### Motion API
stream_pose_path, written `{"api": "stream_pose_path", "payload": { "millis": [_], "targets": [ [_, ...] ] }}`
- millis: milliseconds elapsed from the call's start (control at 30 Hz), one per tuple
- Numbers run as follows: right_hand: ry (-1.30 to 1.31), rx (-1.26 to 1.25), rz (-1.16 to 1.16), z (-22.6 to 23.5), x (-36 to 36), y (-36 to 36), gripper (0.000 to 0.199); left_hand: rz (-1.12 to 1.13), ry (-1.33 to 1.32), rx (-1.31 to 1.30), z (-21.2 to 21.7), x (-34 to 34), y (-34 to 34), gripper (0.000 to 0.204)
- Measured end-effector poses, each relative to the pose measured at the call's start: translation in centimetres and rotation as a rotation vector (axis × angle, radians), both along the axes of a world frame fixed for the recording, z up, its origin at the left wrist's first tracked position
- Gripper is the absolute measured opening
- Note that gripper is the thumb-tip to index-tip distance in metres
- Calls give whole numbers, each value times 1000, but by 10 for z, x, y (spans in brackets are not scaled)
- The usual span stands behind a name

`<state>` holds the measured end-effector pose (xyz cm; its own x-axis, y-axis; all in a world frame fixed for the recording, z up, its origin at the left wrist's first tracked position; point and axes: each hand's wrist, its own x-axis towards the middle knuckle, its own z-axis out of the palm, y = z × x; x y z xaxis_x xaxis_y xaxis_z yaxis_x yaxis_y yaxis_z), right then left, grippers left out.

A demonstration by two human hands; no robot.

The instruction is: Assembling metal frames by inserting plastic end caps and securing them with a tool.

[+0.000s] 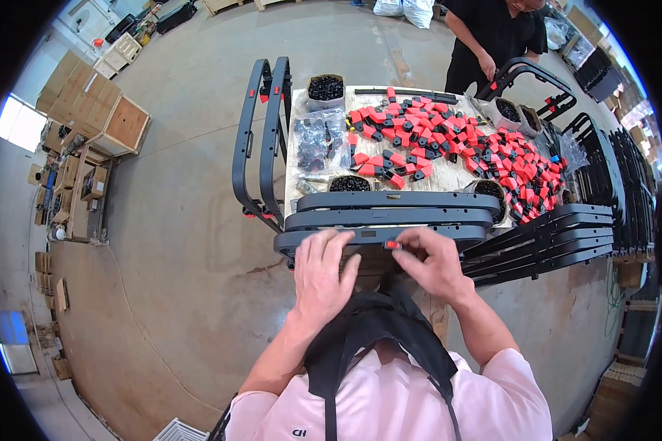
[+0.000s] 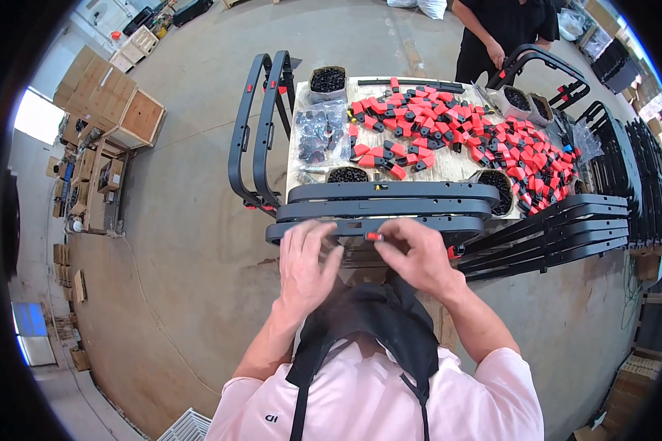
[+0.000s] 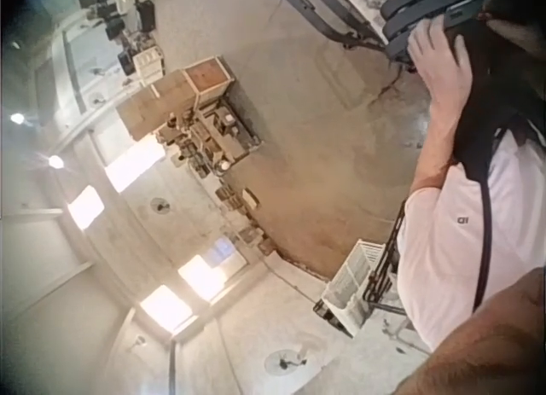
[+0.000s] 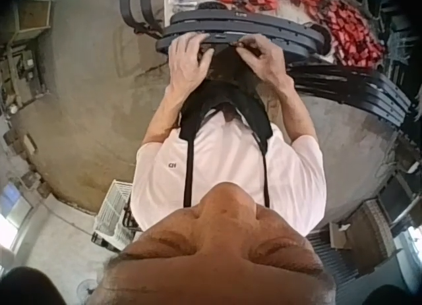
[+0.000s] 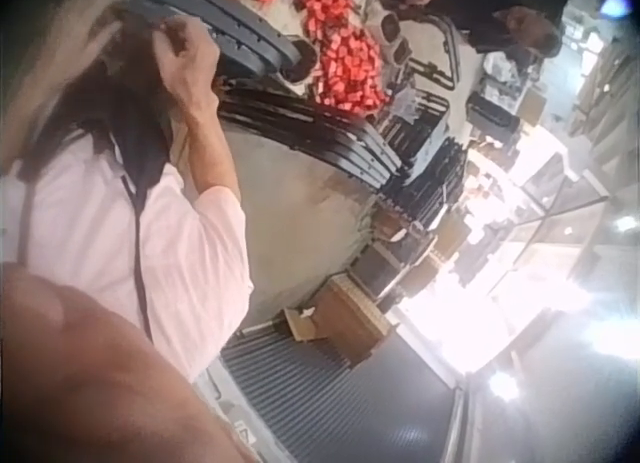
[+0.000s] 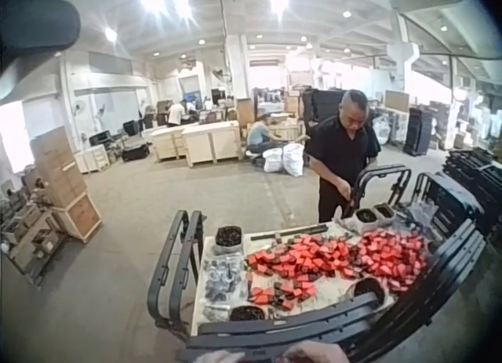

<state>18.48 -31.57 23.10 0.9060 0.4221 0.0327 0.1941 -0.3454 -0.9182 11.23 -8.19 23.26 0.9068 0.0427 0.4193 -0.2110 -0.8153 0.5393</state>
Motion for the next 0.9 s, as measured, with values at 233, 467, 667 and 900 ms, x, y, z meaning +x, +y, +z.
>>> {"api": "stream_pose_path", "payload": {
  "millis": [233,467,667,900],
  "targets": [
    [-386,-136,33,-2,28,30,17,7,20,99,-16,4,7,57],
    [-439,-212,174,-1,29,33,22,-50,91,54,-7,2,16,46],
    [-399,-210,223,2,23,30,21,-130,76,45,-7,5,27,40],
    [-429,-227,245,5,19,32,21,-274,311,27,2,15,47,36]
  ]
}}
